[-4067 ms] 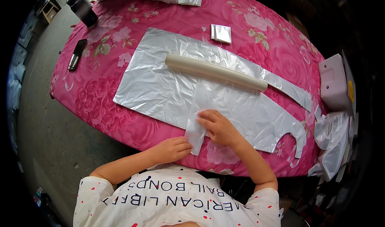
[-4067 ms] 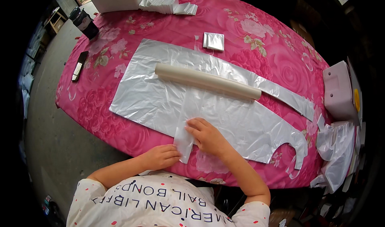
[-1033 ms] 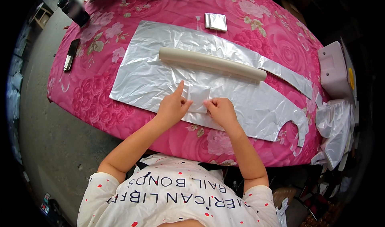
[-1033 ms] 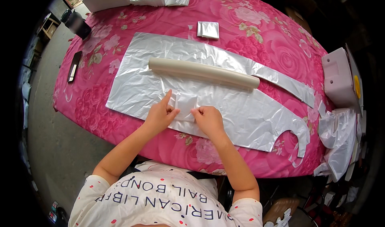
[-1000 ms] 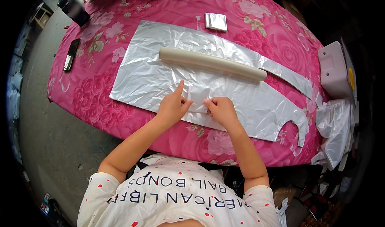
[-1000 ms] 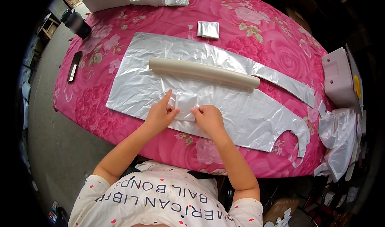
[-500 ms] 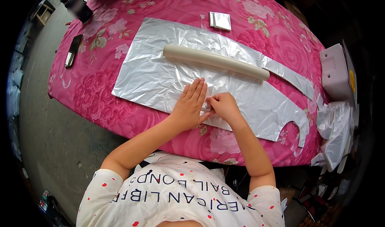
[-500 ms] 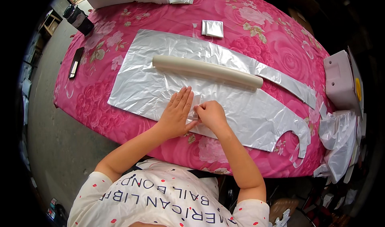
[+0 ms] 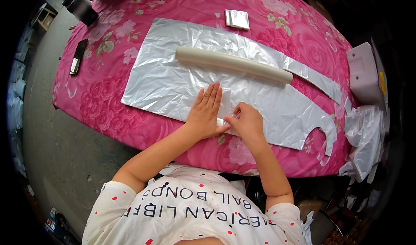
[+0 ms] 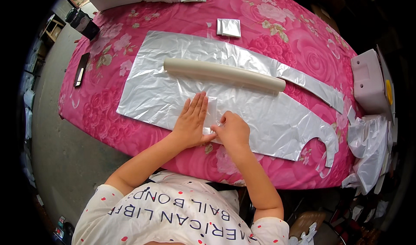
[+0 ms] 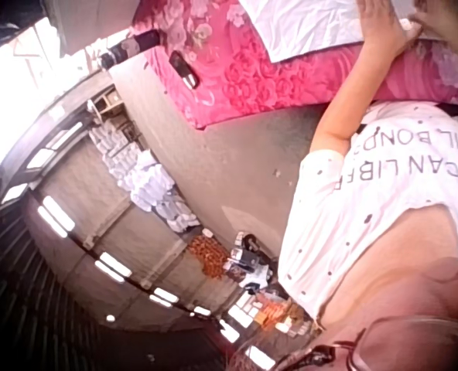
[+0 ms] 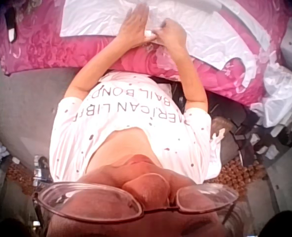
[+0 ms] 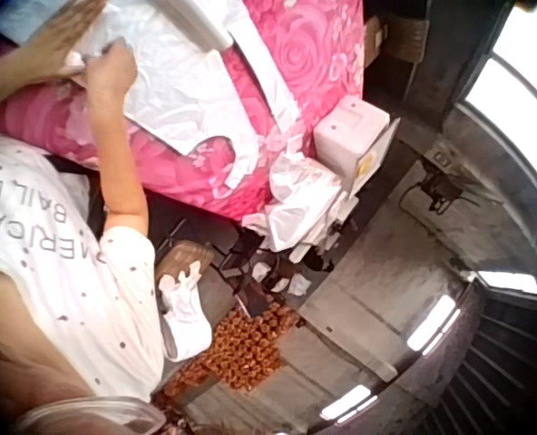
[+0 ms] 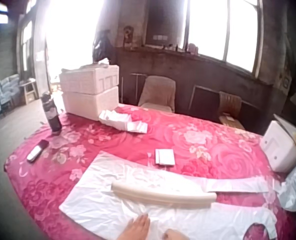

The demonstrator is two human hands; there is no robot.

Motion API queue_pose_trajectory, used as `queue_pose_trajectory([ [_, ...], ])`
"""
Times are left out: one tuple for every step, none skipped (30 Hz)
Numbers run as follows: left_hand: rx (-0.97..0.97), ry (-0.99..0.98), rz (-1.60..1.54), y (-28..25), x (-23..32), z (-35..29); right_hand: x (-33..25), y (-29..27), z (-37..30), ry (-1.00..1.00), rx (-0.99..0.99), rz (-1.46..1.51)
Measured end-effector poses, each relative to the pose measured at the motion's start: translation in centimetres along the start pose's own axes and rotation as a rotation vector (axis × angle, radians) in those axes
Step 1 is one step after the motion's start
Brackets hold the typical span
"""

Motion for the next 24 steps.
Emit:
queue_pose_trajectory([
  [0.01, -0.001, -0.014, -0.3, -0.1, -0.1, 0.4, -0.2, -0.2, 0.009, -0.024, -0.037],
  [0.043, 0.007, -0.024, -0.5, -0.2, -0.4, 0.5, -0.1, -0.3, 0.016, -0.049, -0.075],
  [0.079, 0.019, -0.033, -0.7, -0.2, -0.5, -0.3, -0.5, -0.5, -0.081, 0.008, -0.109],
  [0.115, 0.028, -0.042, -1.1, -0.3, -0.8, -1.2, -0.7, -0.7, -0.181, 0.063, -0.144],
  [0.166, 0.006, -0.131, -1.7, -0.8, -1.6, -2.2, -0.8, -0.9, -0.284, 0.117, -0.179],
  [0.213, -0.006, -0.223, -2.8, -0.9, -2.5, -3.4, -0.7, -0.9, -0.403, 0.167, -0.162],
  [0.254, -0.013, -0.317, -3.7, -1.1, -3.6, -4.6, -0.2, -0.7, -0.516, 0.218, -0.143],
  [0.197, -0.047, -0.522, -4.0, -1.5, -4.7, -5.4, 0.2, -0.5, -0.63, 0.268, -0.125],
  [0.14, -0.09, -0.721, -4.2, -2.0, -6.4, -5.6, 1.0, 0.5, -0.665, 0.266, -0.183],
  [0.042, -0.237, -1.03, -3.0, -2.8, -8.4, -5.6, 1.9, 1.5, -0.696, 0.266, -0.244],
  [-0.059, -0.393, -1.336, -1.6, -3.1, -10.7, -5.8, 2.9, 2.0, -0.73, 0.261, -0.301],
  [-0.118, -0.5, -1.405, -1.2, -3.3, -12.9, -5.9, 3.6, 2.2, -0.718, 0.225, -0.263],
  [-0.182, -0.609, -1.475, -0.8, -3.5, -15.0, -6.1, 4.6, 2.2, -0.704, 0.186, -0.226],
  [-0.249, -0.749, -1.506, -0.3, -3.9, -17.1, -6.4, 5.5, 2.1, -0.687, 0.147, -0.189],
  [-0.318, -0.893, -1.535, 0.1, -4.0, -19.3, -7.1, 7.0, 1.2, -0.672, 0.085, -0.215],
  [-0.386, -1.037, -1.561, 0.7, -4.0, -21.5, -8.1, 8.3, 0.0, -0.692, 0.051, -0.201],
  [-0.305, -1.094, -1.655, 1.4, -4.1, -23.1, -9.1, 9.6, -1.3, -0.711, 0.017, -0.187],
  [-0.215, -1.146, -1.747, 2.6, -4.4, -24.6, -10.1, 11.1, -2.7, -0.742, -0.017, -0.173],
  [-0.129, -1.192, -1.835, 3.3, -4.5, -25.3, -11.0, 12.2, -4.2, -0.766, -0.05, -0.118],
  [-0.066, -1.164, -1.913, 3.1, -4.5, -25.1, -11.7, 13.5, -5.7, -0.803, -0.12, -0.076],
  [0.007, -1.136, -1.989, 2.9, -4.3, -24.7, -12.6, 14.6, -7.1, -0.844, -0.195, -0.031],
  [0.074, -1.103, -2.062, 2.8, -4.2, -24.3, -13.2, 15.5, -8.3, -0.88, -0.266, 0.013],
  [0.17, -1.199, -1.941, 3.1, -4.8, -24.9, -13.7, 16.1, -9.3, -0.894, -0.289, 0.036],
  [0.117, -1.192, -1.778, 2.6, -5.1, -24.9, -14.2, 16.2, -9.8, -0.907, -0.307, 0.056],
])
Point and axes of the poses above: each hand's wrist, its own z-axis towards the middle knuckle, its own y-axis out of the palm, x = y × z, the point moved 7 cm from there along z, towards the middle knuckle, and after that the axes turned 5 degrees about -x, right-handed, at the moved point
